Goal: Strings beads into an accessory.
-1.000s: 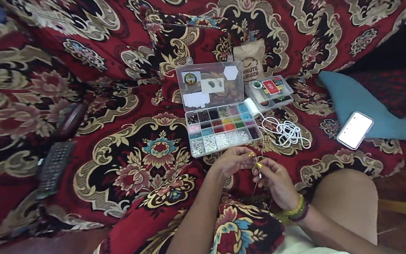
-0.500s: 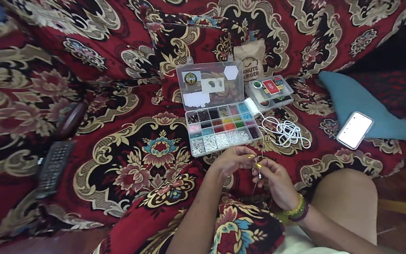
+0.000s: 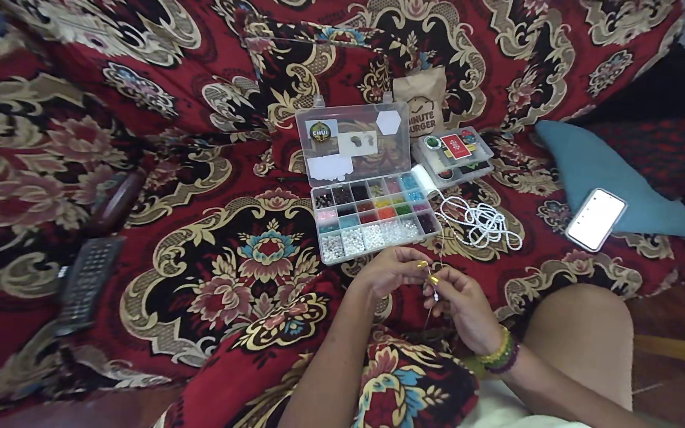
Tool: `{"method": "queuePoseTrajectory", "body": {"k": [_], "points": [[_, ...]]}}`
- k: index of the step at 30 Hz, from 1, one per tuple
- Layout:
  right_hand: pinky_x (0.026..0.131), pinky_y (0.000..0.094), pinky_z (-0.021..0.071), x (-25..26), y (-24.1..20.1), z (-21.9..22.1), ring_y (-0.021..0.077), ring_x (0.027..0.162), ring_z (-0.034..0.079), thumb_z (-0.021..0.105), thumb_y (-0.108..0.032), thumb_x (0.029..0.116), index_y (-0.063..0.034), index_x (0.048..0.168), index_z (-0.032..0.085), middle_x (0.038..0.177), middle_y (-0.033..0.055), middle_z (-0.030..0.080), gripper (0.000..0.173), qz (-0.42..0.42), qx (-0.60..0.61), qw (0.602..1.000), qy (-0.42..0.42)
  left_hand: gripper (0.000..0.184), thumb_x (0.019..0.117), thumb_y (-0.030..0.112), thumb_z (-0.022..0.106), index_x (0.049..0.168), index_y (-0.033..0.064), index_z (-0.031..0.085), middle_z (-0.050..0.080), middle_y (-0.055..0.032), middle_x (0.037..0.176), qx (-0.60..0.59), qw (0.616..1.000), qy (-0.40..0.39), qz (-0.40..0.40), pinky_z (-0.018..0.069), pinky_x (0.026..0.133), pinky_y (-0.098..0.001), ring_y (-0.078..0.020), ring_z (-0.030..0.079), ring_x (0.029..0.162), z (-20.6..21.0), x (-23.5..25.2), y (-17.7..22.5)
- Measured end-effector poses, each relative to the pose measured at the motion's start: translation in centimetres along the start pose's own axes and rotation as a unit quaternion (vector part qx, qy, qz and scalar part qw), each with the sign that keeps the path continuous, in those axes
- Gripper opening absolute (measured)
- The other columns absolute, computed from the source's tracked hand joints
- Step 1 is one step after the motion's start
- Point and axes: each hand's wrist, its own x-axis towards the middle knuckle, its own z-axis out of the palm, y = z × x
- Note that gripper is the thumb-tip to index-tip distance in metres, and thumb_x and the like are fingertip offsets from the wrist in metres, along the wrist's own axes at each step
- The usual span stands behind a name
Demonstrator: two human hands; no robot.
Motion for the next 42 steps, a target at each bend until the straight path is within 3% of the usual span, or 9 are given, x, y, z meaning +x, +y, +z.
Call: {"method": "queuePoseTrajectory", "body": {"k": [14,35,42], "points": [[0.058,0.0237,0.0586,0.1,-0.1,-0.1,0.0114,0.064,0.070,0.052,-0.003,0.1008,0.0001,0.095,0.063,0.082,0.0066,0.073,0.012,0.006,-0.015,1.000,-0.012,0.017,0.0980,-0.004,0.054,0.098,0.0051,0.068,0.074,0.0007,0.086,0.023,1.000,-0.014,0.009,0.0610,0.081,-0.0297,-0.0109,0.073,0.080,-0.3,0.0,0.0],[0.061,0.0222,0.0580,0.2,-0.3,-0.3,0.0098,0.067,0.069,0.053,-0.004,0.1006,-0.0013,0.095,0.064,0.081,0.0055,0.073,0.012,0.053,0.016,0.997,-0.049,0.011,0.0915,0.002,0.064,0.094,0.0072,0.073,0.075,0.0038,0.090,0.100,0.989,-0.089,0.056,0.0595,0.084,-0.0277,-0.0071,0.071,0.084,-1.8,0.0,0.0],[0.060,0.0222,0.0579,0.2,-0.1,-0.2,0.0099,0.066,0.069,0.055,-0.003,0.1013,-0.0003,0.095,0.064,0.081,0.0064,0.073,0.012,0.048,0.021,0.998,-0.038,0.009,0.0910,0.004,0.066,0.093,0.0067,0.075,0.075,0.0023,0.098,0.112,0.987,-0.091,0.077,0.0590,0.086,-0.0272,-0.0073,0.071,0.090,-1.7,0.0,-0.1]]}}
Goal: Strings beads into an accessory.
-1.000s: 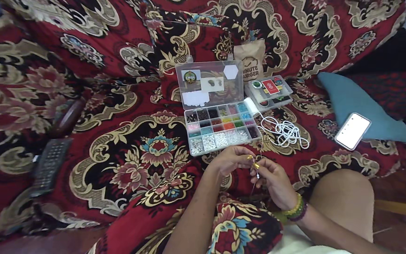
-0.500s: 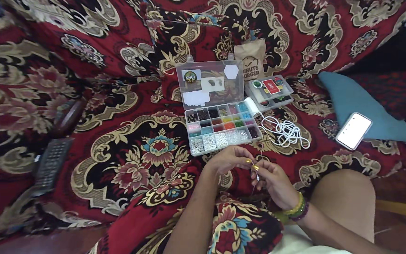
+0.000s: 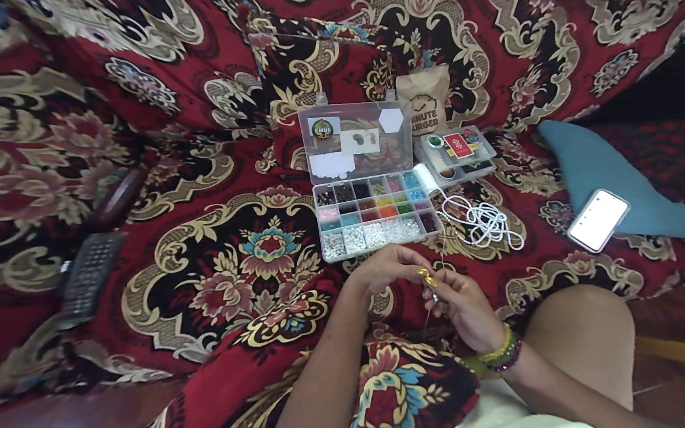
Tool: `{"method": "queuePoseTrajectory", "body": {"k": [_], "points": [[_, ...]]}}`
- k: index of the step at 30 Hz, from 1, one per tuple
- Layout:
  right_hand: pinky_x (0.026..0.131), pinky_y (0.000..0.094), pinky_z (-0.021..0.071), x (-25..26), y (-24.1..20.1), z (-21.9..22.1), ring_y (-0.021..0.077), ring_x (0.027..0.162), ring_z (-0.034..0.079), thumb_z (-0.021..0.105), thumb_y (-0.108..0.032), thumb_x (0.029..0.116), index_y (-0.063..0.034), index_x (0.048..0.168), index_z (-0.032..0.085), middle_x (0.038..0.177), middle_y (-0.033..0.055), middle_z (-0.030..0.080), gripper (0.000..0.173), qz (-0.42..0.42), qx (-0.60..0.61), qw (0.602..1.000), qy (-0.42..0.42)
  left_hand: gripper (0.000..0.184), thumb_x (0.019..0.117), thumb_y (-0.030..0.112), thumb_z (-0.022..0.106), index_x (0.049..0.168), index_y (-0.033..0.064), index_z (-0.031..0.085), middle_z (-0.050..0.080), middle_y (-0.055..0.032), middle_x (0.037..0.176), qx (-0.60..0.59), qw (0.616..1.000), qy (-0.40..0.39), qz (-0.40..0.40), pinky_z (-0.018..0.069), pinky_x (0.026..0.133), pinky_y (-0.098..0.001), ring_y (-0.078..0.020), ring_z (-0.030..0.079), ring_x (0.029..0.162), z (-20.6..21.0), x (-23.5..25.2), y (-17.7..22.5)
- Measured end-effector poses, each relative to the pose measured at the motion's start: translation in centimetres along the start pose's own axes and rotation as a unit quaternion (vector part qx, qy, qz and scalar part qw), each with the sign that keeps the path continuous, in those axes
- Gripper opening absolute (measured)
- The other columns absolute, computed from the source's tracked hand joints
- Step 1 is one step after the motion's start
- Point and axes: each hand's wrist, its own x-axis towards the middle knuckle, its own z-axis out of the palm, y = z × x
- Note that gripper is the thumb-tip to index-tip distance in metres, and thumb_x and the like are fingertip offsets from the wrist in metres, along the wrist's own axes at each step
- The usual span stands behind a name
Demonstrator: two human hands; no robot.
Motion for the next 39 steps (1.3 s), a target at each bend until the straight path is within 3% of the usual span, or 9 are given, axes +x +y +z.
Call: {"method": "queuePoseTrajectory", "body": {"k": [5,10,17,24,30,32,34,37,39], "points": [[0.060,0.0218,0.0576,0.0,-0.1,0.2,0.0097,0.065,0.069,0.055,-0.003,0.1020,0.0019,0.101,0.066,0.084,0.0073,0.075,0.012,0.002,-0.004,1.000,0.012,0.011,0.0940,0.005,0.063,0.095,0.0045,0.074,0.074,0.0021,0.098,0.014,0.999,0.023,0.017,0.0594,0.085,-0.0284,-0.0073,0.071,0.088,0.3,-0.1,0.3],[0.059,0.0236,0.0588,0.0,0.0,0.2,0.0124,0.066,0.072,0.043,-0.011,0.1082,0.0006,0.114,0.062,0.088,0.0096,0.076,0.023,0.011,0.020,1.000,0.007,0.009,0.0921,0.001,0.063,0.095,0.0037,0.072,0.072,0.0015,0.100,0.022,0.998,0.045,0.025,0.0586,0.084,-0.0271,-0.0069,0.069,0.088,0.4,0.0,0.5],[0.058,0.0232,0.0582,0.0,0.0,0.2,0.0122,0.066,0.071,0.047,-0.008,0.1055,-0.0002,0.112,0.062,0.087,0.0094,0.075,0.018,0.012,0.015,1.000,0.006,0.007,0.0909,0.000,0.065,0.093,0.0047,0.070,0.072,0.0024,0.097,0.028,0.998,0.051,0.018,0.0580,0.083,-0.0258,-0.0059,0.068,0.088,0.7,-0.1,1.1],[0.060,0.0256,0.0598,0.1,0.7,-0.5,0.0143,0.070,0.073,0.038,-0.012,0.1033,-0.0014,0.114,0.060,0.095,0.0102,0.076,0.027,0.002,0.042,0.999,-0.035,0.007,0.0916,0.000,0.065,0.093,0.0042,0.070,0.072,0.0023,0.095,0.037,0.998,0.056,0.006,0.0577,0.083,-0.0254,-0.0056,0.068,0.087,0.7,-0.2,1.2],[0.059,0.0235,0.0590,-0.2,0.1,0.2,0.0117,0.066,0.071,0.049,-0.004,0.1038,0.0005,0.105,0.064,0.088,0.0076,0.074,0.016,0.010,0.001,1.000,0.001,0.005,0.0934,0.002,0.064,0.096,0.0003,0.069,0.071,0.0001,0.095,0.091,0.993,0.069,0.004,0.0575,0.083,-0.0265,-0.0060,0.068,0.085,0.8,-0.5,1.8],[0.060,0.0235,0.0594,-0.2,0.1,0.2,0.0114,0.067,0.071,0.048,-0.003,0.1034,0.0006,0.105,0.064,0.088,0.0068,0.074,0.016,0.007,-0.004,1.000,0.003,0.017,0.0985,0.007,0.061,0.107,-0.0066,0.067,0.070,-0.0089,0.100,0.161,0.978,0.131,-0.002,0.0575,0.085,-0.0317,-0.0122,0.068,0.087,0.5,-1.1,3.0],[0.060,0.0237,0.0595,-0.2,0.1,0.2,0.0115,0.068,0.071,0.048,-0.003,0.1039,0.0005,0.105,0.064,0.087,0.0064,0.074,0.017,0.004,-0.003,1.000,0.008,0.022,0.1010,0.010,0.059,0.113,-0.0066,0.067,0.069,-0.0139,0.106,0.235,0.946,0.225,-0.004,0.0571,0.085,-0.0354,-0.0170,0.068,0.089,-0.4,-2.0,4.1],[0.063,0.0247,0.0605,-0.1,0.3,0.1,0.0125,0.071,0.073,0.049,-0.004,0.1045,0.0006,0.106,0.064,0.087,0.0066,0.074,0.016,-0.012,-0.021,0.999,0.021,0.018,0.1004,0.013,0.064,0.111,0.0006,0.072,0.072,-0.0145,0.106,0.359,0.858,0.364,-0.046,0.0555,0.089,-0.0469,-0.0258,0.070,0.093,-2.0,-3.5,5.0],[0.068,0.0251,0.0598,0.0,0.6,0.0,0.0115,0.082,0.073,0.052,-0.006,0.1021,0.0002,0.106,0.066,0.097,0.0062,0.076,0.015,-0.054,-0.076,0.995,0.025,0.016,0.0995,0.015,0.066,0.108,0.0034,0.075,0.073,-0.0155,0.105,0.420,0.808,0.403,-0.089,0.0512,0.092,-0.0552,-0.0324,0.069,0.098,-2.1,-4.1,5.5]]}}
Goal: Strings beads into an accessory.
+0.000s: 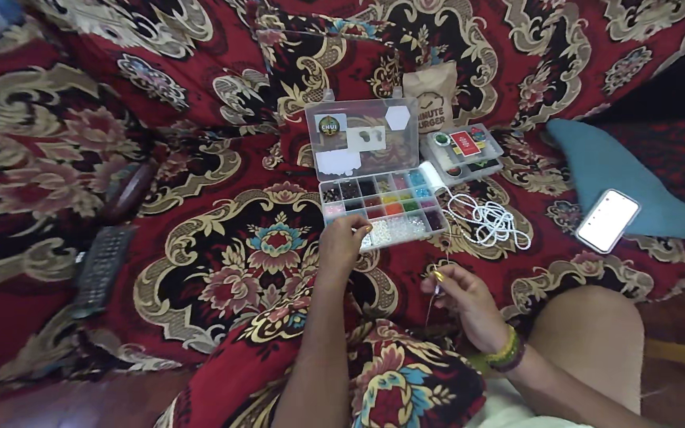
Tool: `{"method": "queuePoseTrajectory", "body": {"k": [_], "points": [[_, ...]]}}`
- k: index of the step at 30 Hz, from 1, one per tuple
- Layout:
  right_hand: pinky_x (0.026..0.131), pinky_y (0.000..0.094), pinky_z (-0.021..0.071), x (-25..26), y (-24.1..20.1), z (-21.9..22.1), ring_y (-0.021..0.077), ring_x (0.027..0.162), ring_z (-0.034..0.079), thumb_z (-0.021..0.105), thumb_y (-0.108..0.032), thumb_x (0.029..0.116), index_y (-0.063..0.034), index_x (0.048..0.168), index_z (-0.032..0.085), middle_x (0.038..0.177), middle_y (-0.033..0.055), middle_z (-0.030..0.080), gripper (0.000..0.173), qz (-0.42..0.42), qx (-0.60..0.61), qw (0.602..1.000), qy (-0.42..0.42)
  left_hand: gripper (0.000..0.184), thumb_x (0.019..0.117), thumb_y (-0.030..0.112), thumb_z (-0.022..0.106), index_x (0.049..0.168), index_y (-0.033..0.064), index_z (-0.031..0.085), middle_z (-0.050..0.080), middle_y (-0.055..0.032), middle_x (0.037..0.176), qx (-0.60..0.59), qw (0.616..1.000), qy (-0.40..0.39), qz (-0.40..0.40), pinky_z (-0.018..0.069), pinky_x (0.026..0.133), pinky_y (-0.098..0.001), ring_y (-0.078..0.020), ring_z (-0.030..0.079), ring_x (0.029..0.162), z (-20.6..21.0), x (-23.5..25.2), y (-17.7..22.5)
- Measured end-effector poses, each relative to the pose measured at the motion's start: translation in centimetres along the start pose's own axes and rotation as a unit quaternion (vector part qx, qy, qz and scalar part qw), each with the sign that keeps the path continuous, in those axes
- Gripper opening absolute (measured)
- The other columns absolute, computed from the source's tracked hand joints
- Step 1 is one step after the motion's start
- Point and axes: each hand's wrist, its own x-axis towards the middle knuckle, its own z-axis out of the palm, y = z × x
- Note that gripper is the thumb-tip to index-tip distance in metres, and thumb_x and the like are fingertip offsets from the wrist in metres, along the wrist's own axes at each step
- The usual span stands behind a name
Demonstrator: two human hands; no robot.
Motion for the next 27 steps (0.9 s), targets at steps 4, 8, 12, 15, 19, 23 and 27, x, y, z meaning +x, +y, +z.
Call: {"method": "queuePoseTrajectory", "body": {"k": [4,8,12,15,19,23,27], "points": [[0.067,0.0190,0.0550,0.2,0.6,-0.1,0.0045,0.087,0.068,0.057,-0.009,0.0969,0.0000,0.102,0.072,0.124,0.0086,0.070,0.018,-0.103,-0.080,0.991,0.007,0.017,0.0996,0.013,0.065,0.109,0.0023,0.075,0.071,-0.0207,0.111,0.096,0.994,-0.038,-0.034,0.0451,0.101,-0.0591,-0.0386,0.065,0.110,0.6,0.1,0.2],[0.067,0.0226,0.0604,-0.1,0.2,0.0,0.0079,0.080,0.071,0.058,-0.005,0.0981,0.0008,0.105,0.070,0.106,0.0053,0.074,0.015,-0.082,-0.041,0.996,0.014,0.018,0.0991,0.011,0.065,0.109,0.0013,0.075,0.069,-0.0238,0.115,0.148,0.985,-0.071,-0.044,0.0410,0.105,-0.0610,-0.0423,0.061,0.117,1.6,0.6,0.2],[0.068,0.0268,0.0628,-0.4,-0.3,0.3,0.0128,0.080,0.074,0.054,-0.003,0.1001,0.0009,0.104,0.067,0.092,0.0054,0.075,0.014,-0.054,-0.010,0.998,-0.002,0.021,0.1011,0.013,0.062,0.112,0.0011,0.075,0.068,-0.0239,0.120,0.179,0.977,-0.102,-0.055,0.0391,0.107,-0.0601,-0.0420,0.058,0.123,2.0,0.9,0.0],[0.064,0.0249,0.0615,-0.3,-0.3,0.3,0.0111,0.075,0.073,0.054,-0.004,0.1007,0.0001,0.104,0.067,0.088,0.0044,0.075,0.015,-0.055,-0.006,0.998,-0.010,0.022,0.1015,0.015,0.062,0.114,0.0018,0.074,0.067,-0.0238,0.123,0.191,0.973,-0.116,-0.056,0.0387,0.108,-0.0602,-0.0419,0.057,0.125,2.0,1.0,0.0],[0.064,0.0243,0.0608,-0.3,-0.4,0.2,0.0112,0.073,0.072,0.054,-0.005,0.1005,0.0002,0.104,0.067,0.087,0.0048,0.075,0.015,-0.048,-0.003,0.999,-0.013,0.022,0.1013,0.015,0.062,0.114,0.0014,0.074,0.066,-0.0249,0.122,0.191,0.974,-0.116,-0.047,0.0400,0.107,-0.0596,-0.0427,0.057,0.124,2.1,1.0,-0.2],[0.064,0.0242,0.0607,-0.2,-0.6,0.3,0.0108,0.073,0.072,0.053,-0.004,0.1009,0.0007,0.104,0.066,0.088,0.0046,0.074,0.015,-0.035,-0.004,0.999,-0.009,0.021,0.1009,0.014,0.062,0.112,0.0011,0.075,0.067,-0.0254,0.119,0.168,0.978,-0.121,-0.029,0.0395,0.106,-0.0618,-0.0435,0.058,0.122,2.0,0.9,-0.5],[0.064,0.0244,0.0609,0.0,-0.5,0.2,0.0110,0.073,0.072,0.053,-0.003,0.1011,0.0010,0.104,0.067,0.088,0.0051,0.074,0.015,-0.030,0.006,0.999,-0.009,0.023,0.1013,0.018,0.063,0.114,0.0025,0.074,0.068,-0.0238,0.120,0.175,0.974,-0.139,-0.032,0.0386,0.107,-0.0617,-0.0426,0.058,0.123,1.9,1.1,-0.4]]}}
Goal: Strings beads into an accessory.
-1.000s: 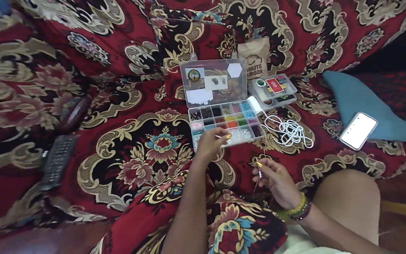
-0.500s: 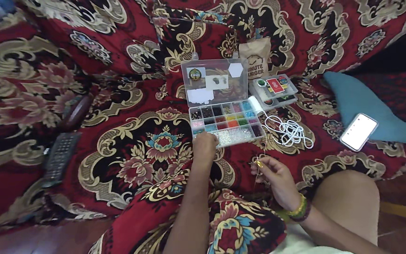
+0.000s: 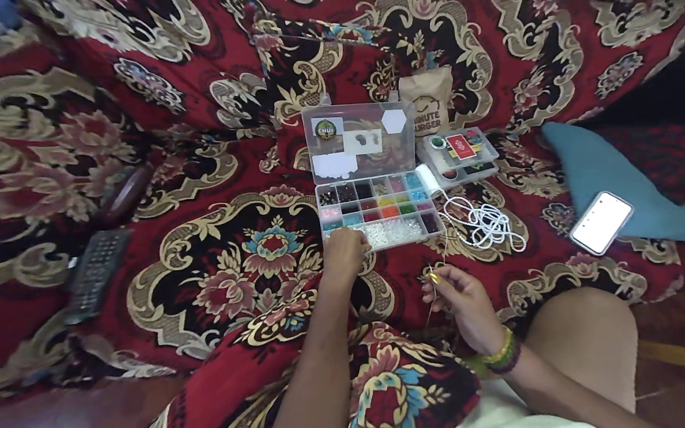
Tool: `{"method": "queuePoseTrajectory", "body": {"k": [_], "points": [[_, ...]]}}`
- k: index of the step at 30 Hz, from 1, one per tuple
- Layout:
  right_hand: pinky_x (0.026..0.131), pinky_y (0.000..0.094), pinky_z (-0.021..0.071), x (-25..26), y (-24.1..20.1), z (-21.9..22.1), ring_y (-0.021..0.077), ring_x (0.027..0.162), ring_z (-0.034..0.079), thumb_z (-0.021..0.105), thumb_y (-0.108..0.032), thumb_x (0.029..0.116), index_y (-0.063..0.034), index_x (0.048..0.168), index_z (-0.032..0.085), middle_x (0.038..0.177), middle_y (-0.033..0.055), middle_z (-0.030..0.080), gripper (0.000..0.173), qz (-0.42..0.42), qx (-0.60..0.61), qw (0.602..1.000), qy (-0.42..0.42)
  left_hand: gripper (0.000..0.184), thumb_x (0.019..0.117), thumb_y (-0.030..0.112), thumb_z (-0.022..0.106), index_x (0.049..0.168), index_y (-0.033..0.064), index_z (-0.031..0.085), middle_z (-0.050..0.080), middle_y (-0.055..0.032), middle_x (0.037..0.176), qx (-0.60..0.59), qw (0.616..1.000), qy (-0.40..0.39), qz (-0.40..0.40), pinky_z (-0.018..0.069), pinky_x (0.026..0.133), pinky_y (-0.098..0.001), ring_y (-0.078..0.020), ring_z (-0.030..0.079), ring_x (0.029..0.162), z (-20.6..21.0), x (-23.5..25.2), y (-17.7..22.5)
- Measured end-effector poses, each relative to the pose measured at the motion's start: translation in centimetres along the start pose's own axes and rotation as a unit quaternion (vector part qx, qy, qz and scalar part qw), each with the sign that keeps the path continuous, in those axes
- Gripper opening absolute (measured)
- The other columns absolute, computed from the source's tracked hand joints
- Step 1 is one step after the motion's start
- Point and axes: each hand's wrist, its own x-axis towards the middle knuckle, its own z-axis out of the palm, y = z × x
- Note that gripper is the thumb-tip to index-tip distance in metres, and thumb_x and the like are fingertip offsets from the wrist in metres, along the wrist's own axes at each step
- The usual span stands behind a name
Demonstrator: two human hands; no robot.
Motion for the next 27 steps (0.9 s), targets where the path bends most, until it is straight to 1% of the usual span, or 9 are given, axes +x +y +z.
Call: {"method": "queuePoseTrajectory", "body": {"k": [7,9,10,11,13,15,16,20,27], "points": [[0.064,0.0246,0.0606,0.2,0.2,-0.3,0.0114,0.072,0.072,0.051,-0.004,0.1026,0.0006,0.104,0.066,0.087,0.0049,0.074,0.016,0.030,0.016,0.999,0.012,0.023,0.0982,0.014,0.067,0.114,-0.0017,0.071,0.068,-0.0237,0.118,-0.017,1.000,0.013,-0.016,0.0383,0.107,-0.0606,-0.0422,0.058,0.121,0.0,-0.2,0.2],[0.064,0.0244,0.0606,0.2,0.0,-0.3,0.0111,0.072,0.072,0.052,-0.004,0.1025,0.0006,0.103,0.066,0.087,0.0047,0.074,0.015,0.031,0.018,0.999,0.017,0.023,0.0985,0.014,0.067,0.114,-0.0024,0.070,0.069,-0.0218,0.114,-0.078,0.996,0.042,0.006,0.0441,0.102,-0.0580,-0.0386,0.063,0.113,-0.2,-0.6,0.6],[0.064,0.0243,0.0604,0.1,0.0,-0.3,0.0111,0.072,0.071,0.052,-0.004,0.1025,0.0007,0.103,0.066,0.087,0.0047,0.074,0.015,0.030,0.019,0.999,0.018,0.022,0.0982,0.014,0.067,0.112,-0.0025,0.070,0.070,-0.0189,0.109,-0.140,0.988,0.053,0.037,0.0491,0.097,-0.0529,-0.0330,0.066,0.104,0.0,-0.7,0.8],[0.064,0.0245,0.0605,0.1,0.0,-0.3,0.0112,0.071,0.072,0.052,-0.004,0.1023,0.0010,0.103,0.066,0.086,0.0048,0.074,0.015,0.029,0.022,0.999,0.020,0.019,0.0982,0.012,0.066,0.111,-0.0020,0.069,0.071,-0.0142,0.104,-0.221,0.972,0.042,0.073,0.0527,0.091,-0.0445,-0.0248,0.067,0.096,0.4,-0.8,1.0],[0.064,0.0242,0.0605,0.1,0.0,-0.4,0.0111,0.071,0.072,0.053,-0.004,0.1021,0.0008,0.103,0.066,0.086,0.0050,0.074,0.014,0.027,0.027,0.999,0.020,0.012,0.0981,0.008,0.062,0.106,-0.0003,0.066,0.069,-0.0029,0.092,-0.413,0.900,-0.038,0.132,0.0550,0.078,-0.0281,-0.0095,0.066,0.082,1.8,-0.8,1.7],[0.064,0.0238,0.0603,0.2,0.1,-0.5,0.0107,0.070,0.071,0.053,-0.003,0.1016,0.0006,0.102,0.066,0.086,0.0054,0.074,0.013,0.023,0.033,0.999,0.020,0.008,0.0999,0.006,0.058,0.102,0.0044,0.065,0.069,0.0031,0.088,-0.527,0.827,-0.140,0.137,0.0561,0.074,-0.0245,-0.0059,0.066,0.078,3.1,-0.9,2.5],[0.063,0.0235,0.0601,0.2,0.3,-0.5,0.0106,0.069,0.071,0.053,-0.003,0.1015,0.0007,0.101,0.066,0.085,0.0055,0.074,0.014,0.021,0.036,0.999,0.020,0.009,0.1006,0.006,0.056,0.100,0.0058,0.065,0.069,0.0040,0.087,-0.549,0.807,-0.178,0.129,0.0565,0.074,-0.0244,-0.0056,0.066,0.077,3.6,-0.9,2.9],[0.060,0.0232,0.0592,0.3,0.6,-0.7,0.0102,0.065,0.069,0.052,-0.003,0.1016,0.0016,0.100,0.065,0.082,0.0059,0.073,0.015,0.024,0.041,0.999,0.023,0.013,0.1023,0.005,0.053,0.098,0.0086,0.065,0.070,0.0040,0.084,-0.563,0.779,-0.255,0.108,0.0575,0.072,-0.0244,-0.0059,0.068,0.075,4.7,-0.6,3.2],[0.059,0.0235,0.0595,0.3,0.7,-0.4,0.0109,0.065,0.070,0.051,-0.002,0.1012,0.0004,0.097,0.064,0.083,0.0062,0.073,0.014,0.033,0.054,0.998,0.014,0.015,0.1026,0.004,0.053,0.096,0.0084,0.065,0.072,0.0029,0.083,-0.572,0.768,-0.271,0.100,0.0593,0.074,-0.0258,-0.0075,0.070,0.075,5.0,-0.6,3.3]]}}
